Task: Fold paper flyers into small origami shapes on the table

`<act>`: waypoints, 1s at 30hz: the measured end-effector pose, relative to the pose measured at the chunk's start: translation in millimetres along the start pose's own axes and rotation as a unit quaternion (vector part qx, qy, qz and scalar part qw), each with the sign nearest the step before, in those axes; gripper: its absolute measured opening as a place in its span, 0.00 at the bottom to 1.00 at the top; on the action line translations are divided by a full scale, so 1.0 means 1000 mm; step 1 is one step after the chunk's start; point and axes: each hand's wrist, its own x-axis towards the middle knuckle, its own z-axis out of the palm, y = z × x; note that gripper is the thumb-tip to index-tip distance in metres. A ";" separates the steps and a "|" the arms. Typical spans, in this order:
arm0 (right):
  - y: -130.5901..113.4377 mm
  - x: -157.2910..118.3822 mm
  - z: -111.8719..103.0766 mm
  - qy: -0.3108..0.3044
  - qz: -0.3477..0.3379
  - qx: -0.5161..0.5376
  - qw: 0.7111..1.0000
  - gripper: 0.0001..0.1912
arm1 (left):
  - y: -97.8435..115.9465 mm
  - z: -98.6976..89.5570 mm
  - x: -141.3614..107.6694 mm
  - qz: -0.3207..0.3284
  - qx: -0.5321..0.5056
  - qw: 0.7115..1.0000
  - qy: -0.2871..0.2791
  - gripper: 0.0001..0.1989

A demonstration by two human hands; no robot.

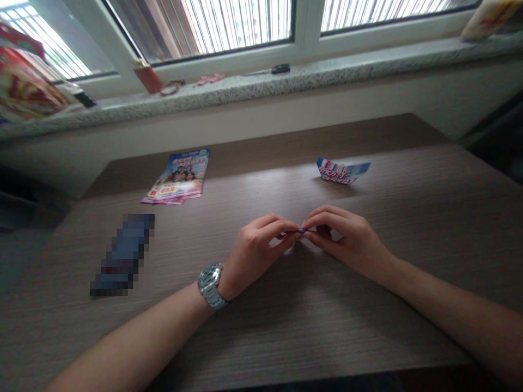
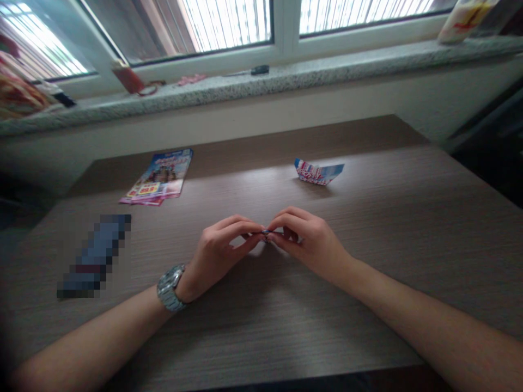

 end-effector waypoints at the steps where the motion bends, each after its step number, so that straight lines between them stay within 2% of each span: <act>1: 0.000 0.000 0.000 -0.001 -0.001 0.002 1.000 0.04 | 0.000 0.000 0.000 0.000 0.002 1.000 -0.001 0.05; 14: 0.009 0.001 -0.002 0.001 0.012 0.001 1.000 0.05 | -0.006 0.001 0.000 -0.045 -0.013 0.999 0.004 0.03; 20: 0.013 0.000 -0.003 0.012 0.056 0.022 0.998 0.05 | -0.014 0.003 0.000 -0.085 -0.070 0.993 0.046 0.03; 25: 0.020 -0.001 -0.004 0.014 0.102 0.053 0.993 0.09 | -0.020 0.001 0.001 -0.107 -0.115 0.986 0.054 0.04; 30: 0.024 -0.002 -0.006 0.009 0.125 0.035 0.992 0.10 | -0.024 -0.006 0.003 -0.073 -0.037 0.996 0.037 0.09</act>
